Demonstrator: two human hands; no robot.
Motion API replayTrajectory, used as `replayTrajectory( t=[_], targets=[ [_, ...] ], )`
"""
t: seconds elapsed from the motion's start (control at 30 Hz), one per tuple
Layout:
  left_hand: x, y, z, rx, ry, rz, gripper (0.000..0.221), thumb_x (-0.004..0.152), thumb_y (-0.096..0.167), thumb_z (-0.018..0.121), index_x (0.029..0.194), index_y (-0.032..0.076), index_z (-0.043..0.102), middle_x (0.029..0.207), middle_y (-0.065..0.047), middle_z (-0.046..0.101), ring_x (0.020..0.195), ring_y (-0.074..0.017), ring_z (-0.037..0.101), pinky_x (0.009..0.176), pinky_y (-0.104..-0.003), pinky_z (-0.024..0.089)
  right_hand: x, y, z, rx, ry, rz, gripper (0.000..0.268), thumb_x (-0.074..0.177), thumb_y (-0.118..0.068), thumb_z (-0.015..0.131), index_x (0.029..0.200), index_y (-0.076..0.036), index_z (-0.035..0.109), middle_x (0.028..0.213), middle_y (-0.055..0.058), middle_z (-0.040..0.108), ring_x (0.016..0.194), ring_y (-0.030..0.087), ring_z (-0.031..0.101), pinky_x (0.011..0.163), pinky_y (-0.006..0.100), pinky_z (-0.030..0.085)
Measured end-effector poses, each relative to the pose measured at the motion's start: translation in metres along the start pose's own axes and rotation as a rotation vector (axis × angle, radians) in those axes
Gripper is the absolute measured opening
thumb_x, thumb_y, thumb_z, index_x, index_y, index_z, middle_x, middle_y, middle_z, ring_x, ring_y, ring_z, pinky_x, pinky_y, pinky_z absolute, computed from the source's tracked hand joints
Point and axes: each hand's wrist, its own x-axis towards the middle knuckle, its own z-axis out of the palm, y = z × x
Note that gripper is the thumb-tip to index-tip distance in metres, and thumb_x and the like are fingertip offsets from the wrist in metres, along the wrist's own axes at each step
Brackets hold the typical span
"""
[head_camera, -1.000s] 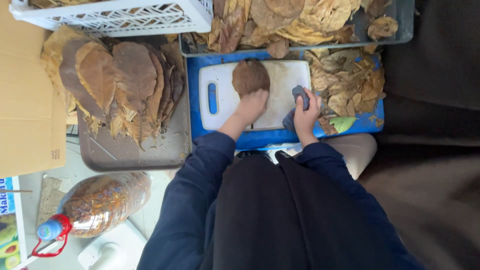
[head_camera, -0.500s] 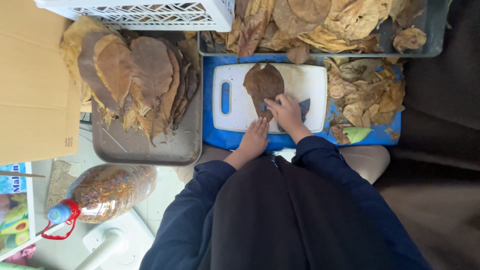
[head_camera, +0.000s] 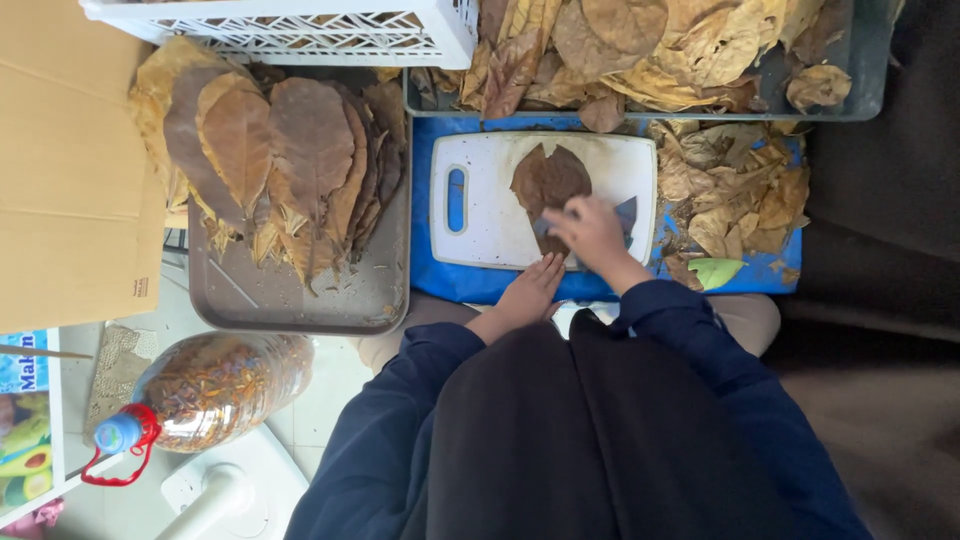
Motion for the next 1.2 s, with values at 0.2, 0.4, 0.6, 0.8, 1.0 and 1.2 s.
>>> replayTrajectory(
  t=[0.2,0.4,0.6,0.8,1.0,1.2],
  targets=[
    [-0.005,-0.015,0.024,0.090,-0.227,-0.007,0.086,0.088,0.039,0.071,0.157,-0.002,0.038,0.163,-0.026,0.036,0.151,-0.0436,0.035,0.119,-0.056,0.037,0.015,0.034,0.015,-0.085,0.037,-0.029,0.025,0.090,-0.042,0.077,0.113,-0.032,0.078,0.094,0.005,0.063,0.083,0.028,0.066,0.071,0.043,0.053],
    [-0.007,-0.012,0.039,0.144,-0.223,-0.018,0.087,0.090,0.042,0.070,0.157,-0.003,0.036,0.164,-0.026,0.033,0.152,-0.0439,0.034,0.119,-0.056,0.036,0.023,0.051,0.039,0.144,0.005,0.269,0.036,0.091,-0.043,0.083,0.125,-0.032,0.078,0.104,0.002,0.061,0.095,0.027,0.066,0.079,0.038,0.054],
    [-0.004,-0.012,0.034,0.140,-0.407,-0.030,0.093,0.093,0.039,0.069,0.163,-0.001,0.023,0.169,-0.024,0.021,0.156,-0.0422,0.022,0.125,-0.054,0.026,0.008,0.000,0.008,0.077,-0.110,-0.279,0.048,0.075,-0.042,0.084,0.120,-0.035,0.071,0.100,0.003,0.061,0.088,0.028,0.063,0.079,0.043,0.051],
    [-0.002,-0.011,0.048,0.171,-0.450,-0.075,0.092,0.092,0.039,0.069,0.164,0.003,0.022,0.171,-0.021,0.018,0.158,-0.0397,0.018,0.128,-0.051,0.023,0.046,0.043,0.044,-0.003,-0.170,0.074,0.035,0.096,-0.050,0.070,0.128,-0.036,0.072,0.107,0.004,0.060,0.098,0.031,0.065,0.084,0.048,0.051],
    [-0.005,-0.015,0.054,0.129,-0.380,-0.038,0.081,0.097,0.031,0.062,0.163,0.001,0.025,0.170,-0.022,0.020,0.157,-0.0410,0.021,0.125,-0.053,0.026,0.036,0.027,0.032,0.109,-0.203,0.088,0.041,0.091,-0.047,0.077,0.131,-0.042,0.071,0.105,0.005,0.063,0.101,0.032,0.068,0.087,0.046,0.054],
    [-0.007,-0.013,0.054,0.152,-0.425,-0.062,0.081,0.099,0.030,0.056,0.165,0.002,0.018,0.172,-0.021,0.016,0.158,-0.0394,0.017,0.128,-0.052,0.021,0.014,0.007,0.020,0.194,-0.368,-0.333,0.031,0.098,-0.040,0.067,0.128,-0.034,0.064,0.103,0.006,0.055,0.091,0.030,0.060,0.082,0.045,0.053]
  ],
)
